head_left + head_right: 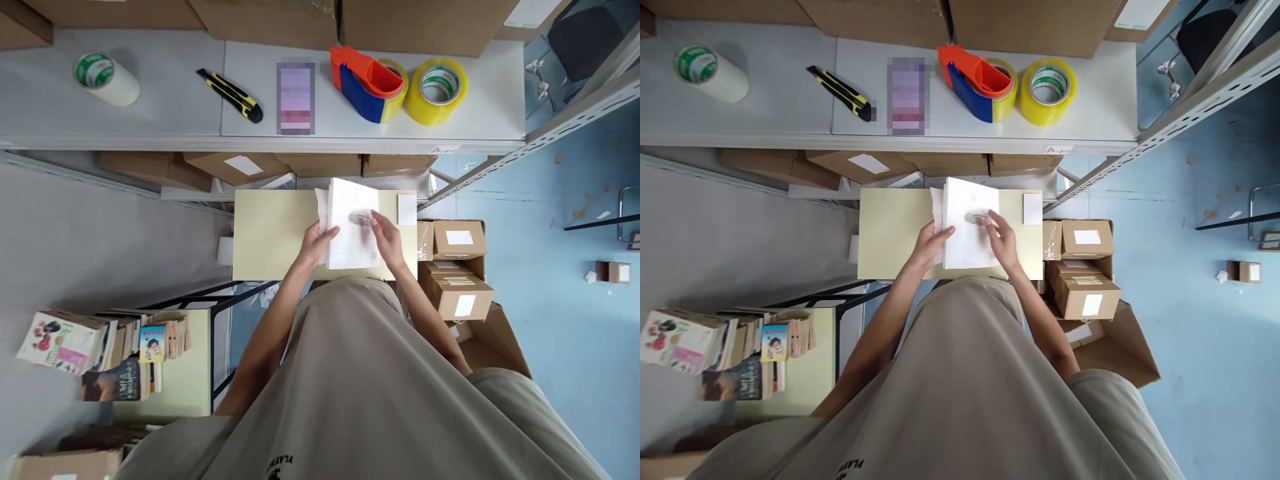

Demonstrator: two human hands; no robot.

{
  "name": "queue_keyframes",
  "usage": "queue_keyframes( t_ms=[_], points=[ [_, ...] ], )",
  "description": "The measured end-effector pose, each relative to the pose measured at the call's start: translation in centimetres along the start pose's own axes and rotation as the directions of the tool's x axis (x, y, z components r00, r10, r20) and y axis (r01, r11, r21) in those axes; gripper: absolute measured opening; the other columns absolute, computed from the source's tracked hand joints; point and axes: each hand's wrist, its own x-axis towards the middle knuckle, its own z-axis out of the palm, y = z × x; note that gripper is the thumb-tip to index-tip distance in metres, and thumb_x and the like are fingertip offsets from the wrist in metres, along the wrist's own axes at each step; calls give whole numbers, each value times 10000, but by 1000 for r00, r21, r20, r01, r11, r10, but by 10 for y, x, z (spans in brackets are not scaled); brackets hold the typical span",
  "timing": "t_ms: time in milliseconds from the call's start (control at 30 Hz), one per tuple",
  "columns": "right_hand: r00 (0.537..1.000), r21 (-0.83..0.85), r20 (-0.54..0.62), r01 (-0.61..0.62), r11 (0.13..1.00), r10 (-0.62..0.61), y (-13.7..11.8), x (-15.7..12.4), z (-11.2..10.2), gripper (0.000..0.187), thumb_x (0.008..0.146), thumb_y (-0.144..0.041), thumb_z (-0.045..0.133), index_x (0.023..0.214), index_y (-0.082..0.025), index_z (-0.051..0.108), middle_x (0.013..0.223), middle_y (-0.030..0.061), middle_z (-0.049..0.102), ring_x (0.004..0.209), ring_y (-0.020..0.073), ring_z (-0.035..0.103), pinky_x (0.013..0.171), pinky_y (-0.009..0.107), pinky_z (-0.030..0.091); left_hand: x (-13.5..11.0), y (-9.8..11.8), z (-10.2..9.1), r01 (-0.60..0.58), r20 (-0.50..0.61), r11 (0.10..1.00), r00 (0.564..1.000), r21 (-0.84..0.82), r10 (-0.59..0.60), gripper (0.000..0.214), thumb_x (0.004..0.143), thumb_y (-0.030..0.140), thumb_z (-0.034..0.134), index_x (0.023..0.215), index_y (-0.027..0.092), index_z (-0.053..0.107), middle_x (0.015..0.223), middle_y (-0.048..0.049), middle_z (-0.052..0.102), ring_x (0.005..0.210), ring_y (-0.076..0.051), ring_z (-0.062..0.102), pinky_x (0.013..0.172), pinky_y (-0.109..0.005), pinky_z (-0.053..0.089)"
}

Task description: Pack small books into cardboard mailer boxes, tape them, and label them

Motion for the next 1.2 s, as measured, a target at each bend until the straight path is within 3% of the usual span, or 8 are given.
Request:
queue_keyframes(
  t_ms=[67, 233, 333, 533, 700, 967, 1067, 1200],
  points=[
    [997, -20, -74, 37, 999, -38, 2, 9, -22, 1037, 844, -944, 836, 1591, -234, 722, 1725, 203, 655, 1568, 414, 665, 1363, 634, 525, -4, 6, -8, 39, 49, 998, 998, -54, -36, 798, 655, 718, 1037, 1177, 167, 792, 1093, -130, 879, 1042, -335, 820, 928, -415, 650],
    [999, 34, -39, 33, 999, -31, -2, 18, -48, 1096, 791, -830, 963, 1659, -239, 647, 1735, 199, 644, 1642, 419, 597, 1393, 657, 491, -12, 13, -15, 55, 110, 993, 993, -108, -43, 786, 650, 674, 1079, 1192, 170, 818, 1092, -133, 891, 1062, -360, 849, 967, -464, 681],
    [999, 94, 27, -26, 995, 23, -11, 15, -46, 1112, 758, -822, 993, 1631, -218, 660, 1650, 198, 720, 1574, 428, 662, 1360, 655, 537, -17, 11, -13, 68, 121, 985, 991, -161, -49, 833, 641, 677, 1084, 1246, 165, 828, 1149, -162, 896, 1176, -410, 849, 1041, -520, 690],
    [961, 129, 256, -139, 982, 103, -23, -2, -36, 788, 868, -805, 922, 1420, -256, 801, 1479, 120, 836, 1427, 434, 764, 1228, 633, 657, -28, 6, -10, 49, 79, 977, 996, -206, -33, 881, 665, 717, 1062, 1308, 167, 820, 1208, -178, 890, 1348, -466, 793, 1151, -581, 658],
    [937, 48, 320, -167, 985, 143, -11, -5, -24, 815, 870, -854, 889, 1439, -278, 786, 1484, 108, 832, 1426, 432, 758, 1209, 626, 664, -35, -5, -22, 33, 24, 975, 999, -220, -29, 863, 705, 723, 1046, 1324, 169, 811, 1263, -180, 876, 1396, -485, 764, 1156, -603, 655],
    [942, -34, 300, -147, 989, 150, 9, 3, 40, 701, 891, -799, 903, 1357, -290, 786, 1411, 104, 856, 1325, 412, 792, 1142, 621, 682, -31, -29, -84, 45, -46, 959, 997, -280, -60, 890, 717, 688, 1049, 1390, 175, 775, 1297, -178, 869, 1353, -455, 784, 1147, -576, 656],
    [944, -50, 272, -180, 982, 187, 19, 7, 85, 735, 891, -823, 880, 1384, -294, 744, 1447, 109, 839, 1338, 393, 785, 1140, 594, 681, -21, -29, -123, 40, -50, 962, 997, -271, -55, 886, 743, 681, 1034, 1422, 179, 770, 1342, -176, 860, 1342, -428, 787, 1159, -539, 649],
    [936, -60, 251, -240, 969, 247, 45, 19, 163, 787, 884, -877, 821, 1417, -312, 697, 1513, 113, 810, 1379, 368, 770, 1152, 553, 670, -1, -39, -196, 3, -96, 975, 995, -224, -25, 786, 806, 650, 985, 1409, 191, 779, 1381, -154, 849, 1331, -379, 781, 1159, -475, 638]
  ],
)
